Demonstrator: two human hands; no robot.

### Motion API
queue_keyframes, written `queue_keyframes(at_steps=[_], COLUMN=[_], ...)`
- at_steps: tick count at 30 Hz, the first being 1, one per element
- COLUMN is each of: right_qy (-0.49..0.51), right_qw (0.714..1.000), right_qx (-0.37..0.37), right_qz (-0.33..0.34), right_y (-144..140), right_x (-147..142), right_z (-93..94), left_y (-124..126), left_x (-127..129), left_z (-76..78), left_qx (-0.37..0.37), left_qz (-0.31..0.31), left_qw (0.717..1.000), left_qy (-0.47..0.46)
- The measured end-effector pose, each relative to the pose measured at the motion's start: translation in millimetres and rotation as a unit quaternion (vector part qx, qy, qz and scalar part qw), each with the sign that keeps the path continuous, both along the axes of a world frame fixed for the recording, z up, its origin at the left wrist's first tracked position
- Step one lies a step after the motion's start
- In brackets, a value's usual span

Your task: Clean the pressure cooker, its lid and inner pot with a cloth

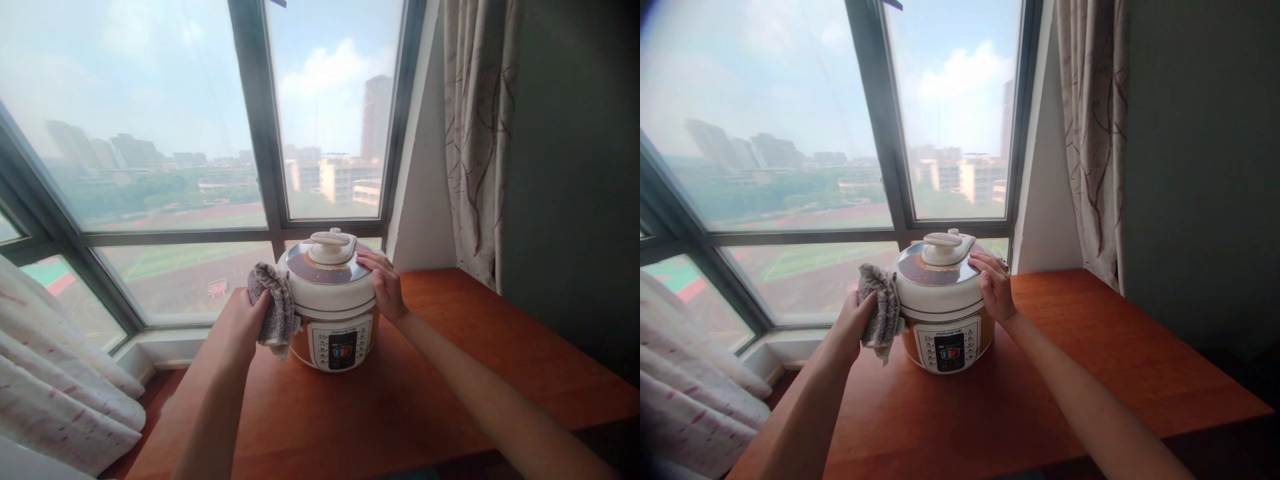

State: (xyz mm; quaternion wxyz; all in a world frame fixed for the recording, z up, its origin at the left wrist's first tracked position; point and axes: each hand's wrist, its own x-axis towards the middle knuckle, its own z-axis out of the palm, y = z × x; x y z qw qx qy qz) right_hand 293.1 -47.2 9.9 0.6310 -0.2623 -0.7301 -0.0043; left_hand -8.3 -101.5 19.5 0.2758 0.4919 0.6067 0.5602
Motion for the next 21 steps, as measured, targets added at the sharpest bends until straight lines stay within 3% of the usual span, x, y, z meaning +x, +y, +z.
queue_keyframes(at_steps=[6,8,12,16,21], right_qy=[-0.001,-0.003,-0.006,-0.016,-0.02], right_qw=[1.0,1.0,1.0,1.0,1.0], right_qx=[-0.006,-0.008,-0.009,-0.014,-0.015], right_qz=[-0.001,-0.001,0.004,0.0,0.003], right_y=[0,0,-1,0,1], right_x=[0,0,1,2,3], right_z=[-1.0,-1.0,-0.6,-0.9,-1.8], left_y=[-52,-65,-79,-83,-75], left_x=[54,71,94,109,111], left_z=[-35.2,-41.8,-43.0,-47.6,-74.1], left_qx=[0.031,0.123,0.283,0.336,0.38], left_qz=[0.114,0.121,0.063,-0.027,-0.135], left_qw=[0.979,0.944,0.846,0.778,0.66], left_qy=[0.168,0.282,0.448,0.531,0.634])
